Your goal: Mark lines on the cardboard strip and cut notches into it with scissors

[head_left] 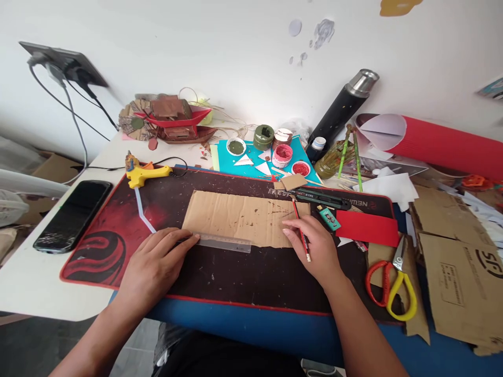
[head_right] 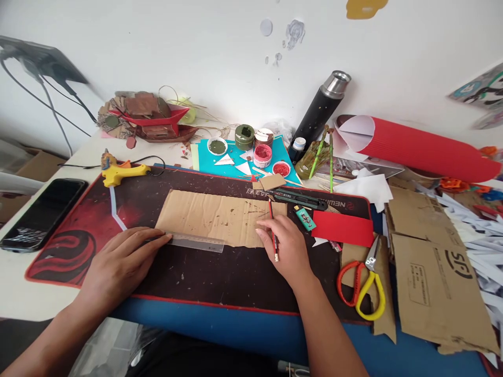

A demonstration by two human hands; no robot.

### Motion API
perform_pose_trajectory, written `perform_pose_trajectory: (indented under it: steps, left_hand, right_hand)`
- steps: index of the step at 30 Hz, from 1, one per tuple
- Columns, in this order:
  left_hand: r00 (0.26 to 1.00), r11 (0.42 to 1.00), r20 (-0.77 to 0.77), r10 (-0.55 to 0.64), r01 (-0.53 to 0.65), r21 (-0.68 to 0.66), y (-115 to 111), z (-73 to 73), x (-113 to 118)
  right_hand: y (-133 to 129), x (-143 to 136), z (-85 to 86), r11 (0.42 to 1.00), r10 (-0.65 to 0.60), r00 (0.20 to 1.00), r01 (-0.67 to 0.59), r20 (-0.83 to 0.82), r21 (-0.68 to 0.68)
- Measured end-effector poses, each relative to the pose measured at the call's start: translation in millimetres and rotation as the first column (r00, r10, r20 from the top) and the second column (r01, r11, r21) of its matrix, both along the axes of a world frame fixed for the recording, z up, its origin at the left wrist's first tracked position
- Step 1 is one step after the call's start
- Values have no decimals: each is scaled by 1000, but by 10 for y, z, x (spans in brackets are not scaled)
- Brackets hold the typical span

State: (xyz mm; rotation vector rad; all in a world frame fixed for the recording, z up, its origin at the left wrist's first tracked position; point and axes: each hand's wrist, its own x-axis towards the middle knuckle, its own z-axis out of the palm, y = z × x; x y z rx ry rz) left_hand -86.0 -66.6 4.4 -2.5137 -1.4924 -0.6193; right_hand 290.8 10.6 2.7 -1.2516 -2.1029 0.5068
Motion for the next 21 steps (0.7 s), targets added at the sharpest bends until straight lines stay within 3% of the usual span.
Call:
perform_pose_trajectory:
  steps: [21]
  left_hand:
    - [1000, 1000, 1, 11, -11, -13, -30, 13, 9]
  right_hand:
    - [0, 4, -5, 1000, -3, 1000, 3, 9, 30]
